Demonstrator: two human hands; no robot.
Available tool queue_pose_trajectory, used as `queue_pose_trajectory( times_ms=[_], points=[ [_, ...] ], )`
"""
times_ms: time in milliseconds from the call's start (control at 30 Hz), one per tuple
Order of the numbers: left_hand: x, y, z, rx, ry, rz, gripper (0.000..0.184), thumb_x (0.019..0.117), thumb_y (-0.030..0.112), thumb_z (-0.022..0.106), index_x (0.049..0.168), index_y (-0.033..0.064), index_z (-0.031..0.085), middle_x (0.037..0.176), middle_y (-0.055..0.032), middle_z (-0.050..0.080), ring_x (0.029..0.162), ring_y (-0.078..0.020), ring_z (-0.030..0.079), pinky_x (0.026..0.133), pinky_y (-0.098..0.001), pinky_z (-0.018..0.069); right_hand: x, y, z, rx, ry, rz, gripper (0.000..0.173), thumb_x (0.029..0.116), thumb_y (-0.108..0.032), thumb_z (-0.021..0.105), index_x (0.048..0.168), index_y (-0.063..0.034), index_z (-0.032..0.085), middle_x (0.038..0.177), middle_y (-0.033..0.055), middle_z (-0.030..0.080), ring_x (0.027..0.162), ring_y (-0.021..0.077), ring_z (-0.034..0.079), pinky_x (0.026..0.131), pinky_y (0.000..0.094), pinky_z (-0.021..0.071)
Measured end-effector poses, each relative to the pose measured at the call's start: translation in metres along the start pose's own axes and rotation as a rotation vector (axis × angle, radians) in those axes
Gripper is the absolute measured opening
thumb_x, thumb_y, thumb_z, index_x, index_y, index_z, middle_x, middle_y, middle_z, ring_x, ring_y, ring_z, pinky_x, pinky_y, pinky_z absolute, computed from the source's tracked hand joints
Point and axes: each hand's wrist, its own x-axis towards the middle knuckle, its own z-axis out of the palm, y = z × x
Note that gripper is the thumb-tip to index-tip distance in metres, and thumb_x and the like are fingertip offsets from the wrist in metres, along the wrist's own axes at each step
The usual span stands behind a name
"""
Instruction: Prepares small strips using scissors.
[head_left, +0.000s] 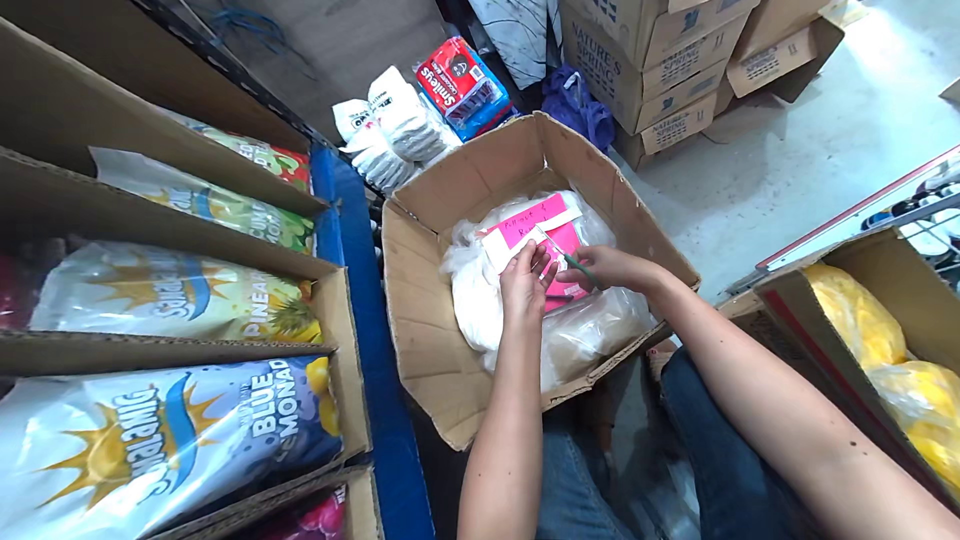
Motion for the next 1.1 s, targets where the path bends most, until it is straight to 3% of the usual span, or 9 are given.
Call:
queue_pose_trajectory(
  times_ms=[333,867,1100],
  points=[
    [0.000,-0.005,0.003,0.045,-0.024,0.010,0.015,0.1041,0.017,0.059,0.111,0.0036,0.060,0.092,-0.0059,0.066,0.077,-0.0127,0.066,0.068,-0.0272,0.0564,0.001,0.000,0.001,-0.016,-0.024,0.023,0.040,0.1001,-0.036,0.067,0.118,-0.0006,0.059,0.070,-0.0024,0.058,0.059,0.0018,0.048,0.059,0.0202,0.0390],
    [0.000,-0.005,0.003,0.057,-0.045,-0.004,0.014,0.1039,0.017,0.059,0.110,0.0045,0.061,0.092,-0.0052,0.066,0.075,-0.0118,0.066,0.066,-0.0267,0.0559,0.003,0.004,0.000,-0.003,0.026,-0.004,0.030,0.0987,-0.027,0.070,0.108,0.0004,0.062,0.067,-0.0022,0.056,0.055,0.0010,0.047,0.055,0.0182,0.0384],
    [0.010,-0.008,-0.003,0.202,-0.019,0.013,0.019,0.1033,0.017,0.061,0.114,0.0011,0.060,0.094,-0.0077,0.064,0.077,-0.0134,0.064,0.069,-0.0283,0.0552,0.000,0.000,0.000,-0.032,0.012,0.092,0.043,0.0994,-0.038,0.068,0.119,-0.0004,0.060,0.071,-0.0020,0.057,0.058,0.0025,0.047,0.057,0.0207,0.0389]
  ],
)
